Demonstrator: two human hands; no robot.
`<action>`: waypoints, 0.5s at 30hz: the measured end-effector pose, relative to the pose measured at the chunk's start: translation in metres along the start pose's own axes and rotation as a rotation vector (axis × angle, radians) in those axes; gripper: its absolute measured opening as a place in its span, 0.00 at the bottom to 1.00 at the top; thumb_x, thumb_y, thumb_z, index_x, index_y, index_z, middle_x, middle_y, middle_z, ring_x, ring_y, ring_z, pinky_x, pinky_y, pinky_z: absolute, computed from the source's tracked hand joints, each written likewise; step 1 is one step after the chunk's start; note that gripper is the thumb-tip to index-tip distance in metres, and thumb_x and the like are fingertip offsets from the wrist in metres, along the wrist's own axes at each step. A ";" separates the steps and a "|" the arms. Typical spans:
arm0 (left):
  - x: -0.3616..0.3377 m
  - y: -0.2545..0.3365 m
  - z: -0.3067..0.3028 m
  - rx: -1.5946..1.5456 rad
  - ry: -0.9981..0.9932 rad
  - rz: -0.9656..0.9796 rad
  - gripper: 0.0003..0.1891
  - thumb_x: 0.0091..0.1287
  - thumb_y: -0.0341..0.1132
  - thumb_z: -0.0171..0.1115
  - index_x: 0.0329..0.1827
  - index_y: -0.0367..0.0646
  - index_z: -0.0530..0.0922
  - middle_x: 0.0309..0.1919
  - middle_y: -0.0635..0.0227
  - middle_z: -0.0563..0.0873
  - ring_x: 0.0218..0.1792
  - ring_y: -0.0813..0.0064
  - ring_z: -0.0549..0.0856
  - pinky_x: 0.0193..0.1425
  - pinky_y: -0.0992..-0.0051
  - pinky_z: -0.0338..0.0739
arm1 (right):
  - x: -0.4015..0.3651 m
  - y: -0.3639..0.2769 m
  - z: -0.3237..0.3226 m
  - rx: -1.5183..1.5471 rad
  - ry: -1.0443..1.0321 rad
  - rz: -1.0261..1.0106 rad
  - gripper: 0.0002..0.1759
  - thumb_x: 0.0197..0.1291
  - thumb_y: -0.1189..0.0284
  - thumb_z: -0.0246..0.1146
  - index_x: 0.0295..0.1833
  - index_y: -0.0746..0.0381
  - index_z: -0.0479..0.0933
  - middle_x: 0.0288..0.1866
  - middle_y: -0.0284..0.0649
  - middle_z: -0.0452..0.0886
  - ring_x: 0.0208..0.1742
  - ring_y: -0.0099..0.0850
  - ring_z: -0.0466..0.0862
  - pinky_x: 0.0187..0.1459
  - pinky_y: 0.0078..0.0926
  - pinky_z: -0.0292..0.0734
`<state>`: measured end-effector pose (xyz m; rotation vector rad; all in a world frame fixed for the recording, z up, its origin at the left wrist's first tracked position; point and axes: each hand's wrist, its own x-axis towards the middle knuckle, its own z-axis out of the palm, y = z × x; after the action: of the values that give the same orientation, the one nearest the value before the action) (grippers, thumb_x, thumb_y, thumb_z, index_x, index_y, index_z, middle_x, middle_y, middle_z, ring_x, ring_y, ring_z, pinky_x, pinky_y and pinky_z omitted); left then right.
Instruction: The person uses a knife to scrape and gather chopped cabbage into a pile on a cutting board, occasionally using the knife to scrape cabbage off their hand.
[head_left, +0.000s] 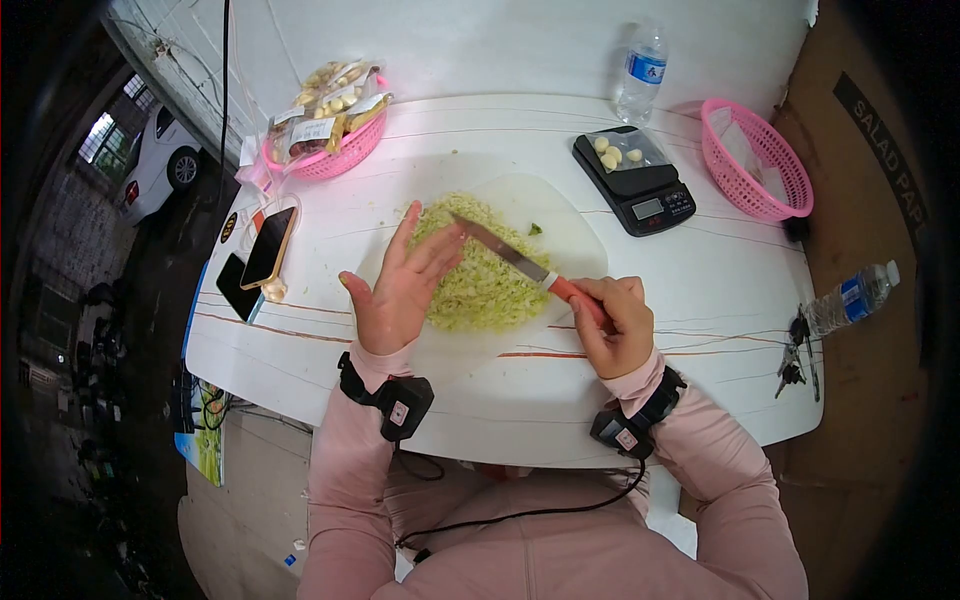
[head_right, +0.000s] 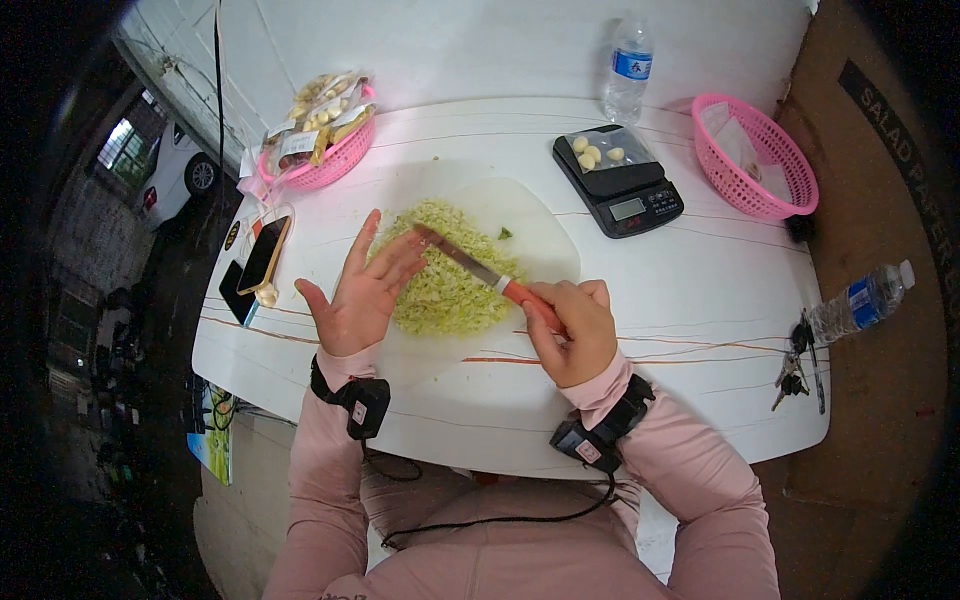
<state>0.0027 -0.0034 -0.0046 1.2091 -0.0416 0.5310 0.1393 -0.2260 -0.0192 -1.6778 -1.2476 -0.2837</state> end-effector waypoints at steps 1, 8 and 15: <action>0.000 0.000 -0.001 0.020 -0.016 -0.005 0.66 0.52 0.87 0.35 0.81 0.40 0.39 0.73 0.34 0.59 0.75 0.48 0.61 0.79 0.56 0.49 | -0.001 0.001 0.000 -0.026 0.027 0.055 0.11 0.58 0.77 0.65 0.48 0.61 0.81 0.29 0.35 0.78 0.27 0.34 0.71 0.42 0.30 0.64; 0.000 -0.002 -0.002 0.146 -0.022 0.046 0.67 0.51 0.88 0.33 0.81 0.40 0.39 0.73 0.37 0.62 0.76 0.49 0.60 0.78 0.54 0.49 | 0.002 -0.004 -0.006 -0.001 0.067 0.072 0.12 0.57 0.78 0.65 0.48 0.62 0.80 0.30 0.36 0.80 0.27 0.34 0.72 0.42 0.29 0.63; 0.000 -0.006 0.010 0.639 -0.066 0.149 0.70 0.48 0.89 0.33 0.81 0.38 0.34 0.71 0.41 0.67 0.75 0.54 0.64 0.78 0.54 0.47 | 0.005 -0.006 -0.007 0.042 0.001 -0.075 0.13 0.55 0.80 0.65 0.47 0.64 0.79 0.28 0.37 0.79 0.25 0.35 0.74 0.41 0.30 0.61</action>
<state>0.0079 -0.0141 -0.0057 1.8580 -0.0178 0.6595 0.1384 -0.2289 -0.0092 -1.5968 -1.3092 -0.3019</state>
